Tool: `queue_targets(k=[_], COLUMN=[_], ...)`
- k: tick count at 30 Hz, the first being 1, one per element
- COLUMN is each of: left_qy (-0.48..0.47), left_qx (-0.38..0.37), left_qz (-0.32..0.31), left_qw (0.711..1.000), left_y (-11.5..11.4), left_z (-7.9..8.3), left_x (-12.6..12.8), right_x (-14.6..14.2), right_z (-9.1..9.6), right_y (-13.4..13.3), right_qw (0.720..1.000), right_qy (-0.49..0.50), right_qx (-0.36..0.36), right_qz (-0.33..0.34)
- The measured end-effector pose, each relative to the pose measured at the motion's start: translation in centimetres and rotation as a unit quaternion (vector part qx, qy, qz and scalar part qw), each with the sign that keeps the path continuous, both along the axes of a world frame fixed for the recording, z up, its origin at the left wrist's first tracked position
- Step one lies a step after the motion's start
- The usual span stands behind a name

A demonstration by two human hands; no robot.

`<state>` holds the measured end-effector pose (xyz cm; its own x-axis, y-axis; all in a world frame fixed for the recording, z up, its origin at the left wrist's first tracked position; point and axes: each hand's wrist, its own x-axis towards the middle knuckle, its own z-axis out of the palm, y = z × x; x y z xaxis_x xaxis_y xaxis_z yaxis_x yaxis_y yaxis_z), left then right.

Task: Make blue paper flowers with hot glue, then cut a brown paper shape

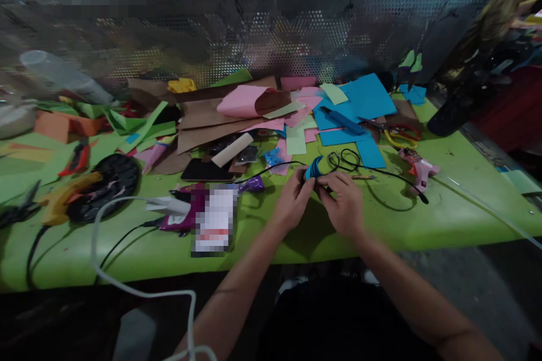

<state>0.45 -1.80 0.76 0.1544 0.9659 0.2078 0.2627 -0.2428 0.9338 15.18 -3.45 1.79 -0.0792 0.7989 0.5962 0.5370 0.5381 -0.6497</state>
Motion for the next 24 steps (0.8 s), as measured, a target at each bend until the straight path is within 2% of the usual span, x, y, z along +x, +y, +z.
queue_targets(k=[17,24], left_qy=[-0.009,-0.026], left_qx=[-0.013,-0.016], left_qz=[0.015,0.007], left_qw=[1.000,1.000], left_y=[0.2,0.3], left_z=[-1.0,-0.7], left_x=[0.2,0.1], right_x=[-0.2,-0.1], right_z=[-0.2,-0.4], right_y=[0.1,0.1], right_qw=[1.000,1.000], right_qy=[-0.002,-0.020], right_qx=[0.012,0.017], right_qz=[-0.004,-0.008])
